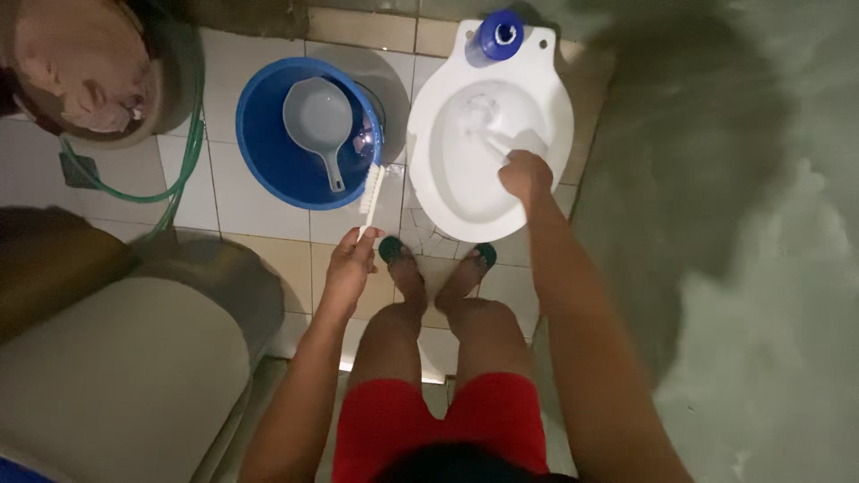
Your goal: The person scrubs a white squat toilet with a long-handled brush and periodically scoops water from a blue bucket using a plastic ladle to rinse the bowl. The person continues scrubbing and rinsing the toilet throughout the clip.
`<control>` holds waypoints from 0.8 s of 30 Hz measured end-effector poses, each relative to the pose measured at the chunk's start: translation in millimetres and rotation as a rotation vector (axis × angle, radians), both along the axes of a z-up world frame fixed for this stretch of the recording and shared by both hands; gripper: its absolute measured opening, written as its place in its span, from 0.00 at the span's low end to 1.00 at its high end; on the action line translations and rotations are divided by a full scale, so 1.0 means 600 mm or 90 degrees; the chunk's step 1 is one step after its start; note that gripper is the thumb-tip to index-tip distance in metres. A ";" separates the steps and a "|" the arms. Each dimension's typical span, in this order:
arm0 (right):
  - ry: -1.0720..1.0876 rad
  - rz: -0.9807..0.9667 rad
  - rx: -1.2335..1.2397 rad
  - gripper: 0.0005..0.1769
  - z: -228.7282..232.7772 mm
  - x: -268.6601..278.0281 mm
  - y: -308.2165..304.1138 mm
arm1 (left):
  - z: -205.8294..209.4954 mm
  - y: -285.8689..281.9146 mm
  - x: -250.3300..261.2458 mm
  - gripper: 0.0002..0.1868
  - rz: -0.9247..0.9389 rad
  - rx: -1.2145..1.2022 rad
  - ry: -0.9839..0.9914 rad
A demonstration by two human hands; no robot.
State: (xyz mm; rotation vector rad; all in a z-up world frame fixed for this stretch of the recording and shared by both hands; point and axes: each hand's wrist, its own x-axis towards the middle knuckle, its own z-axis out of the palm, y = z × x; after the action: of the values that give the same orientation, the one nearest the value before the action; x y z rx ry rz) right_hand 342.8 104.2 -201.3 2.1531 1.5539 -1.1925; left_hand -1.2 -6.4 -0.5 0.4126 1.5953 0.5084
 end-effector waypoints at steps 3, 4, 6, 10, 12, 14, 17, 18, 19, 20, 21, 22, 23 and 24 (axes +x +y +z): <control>0.288 -0.538 -0.073 0.10 0.016 0.030 -0.016 | 0.016 0.006 0.007 0.20 -0.004 -0.015 -0.014; 0.335 -0.676 -0.079 0.10 0.029 0.035 -0.033 | 0.025 0.008 0.010 0.20 -0.010 -0.013 -0.012; 0.481 -0.932 -0.095 0.11 0.061 0.027 -0.072 | 0.045 0.017 0.019 0.20 -0.020 -0.007 -0.007; 0.755 -1.334 -0.143 0.17 0.117 -0.034 -0.161 | 0.076 0.032 0.028 0.20 -0.047 0.004 -0.007; 0.713 -1.333 -0.075 0.18 0.109 -0.073 -0.191 | 0.085 0.033 0.030 0.21 -0.019 0.007 -0.033; 0.709 -1.307 -0.049 0.17 0.068 -0.078 -0.204 | 0.088 0.032 0.028 0.21 -0.024 0.011 -0.029; 0.649 -1.094 -0.034 0.12 -0.020 -0.041 -0.158 | 0.087 0.027 0.021 0.20 -0.028 -0.003 -0.020; 0.550 -0.931 -0.012 0.13 -0.033 -0.029 -0.141 | 0.085 0.024 0.019 0.20 -0.030 -0.011 -0.019; 0.394 -0.700 0.051 0.15 -0.042 -0.020 -0.126 | 0.084 0.020 0.017 0.20 -0.039 -0.019 -0.006; 0.240 -0.466 0.107 0.19 -0.045 -0.011 -0.113 | 0.083 0.019 0.015 0.20 -0.050 -0.027 0.006; 0.088 -0.228 0.153 0.25 -0.043 -0.005 -0.110 | 0.082 0.016 0.013 0.20 -0.060 -0.035 0.018; 0.084 -0.227 0.111 0.25 -0.035 -0.004 -0.115 | 0.082 0.012 0.012 0.20 -0.049 -0.027 0.004; 0.080 -0.225 0.069 0.25 -0.023 -0.010 -0.125 | 0.082 0.008 0.012 0.20 -0.038 -0.020 -0.010; 0.077 -0.222 0.026 0.26 0.005 -0.020 -0.135 | 0.084 0.003 0.015 0.20 -0.026 -0.013 -0.024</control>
State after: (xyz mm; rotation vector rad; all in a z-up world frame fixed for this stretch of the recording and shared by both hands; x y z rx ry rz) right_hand 330.7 22.9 -198.6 2.4947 1.2885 -1.4281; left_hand 7.7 -4.6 49.9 0.4163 1.5514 0.4663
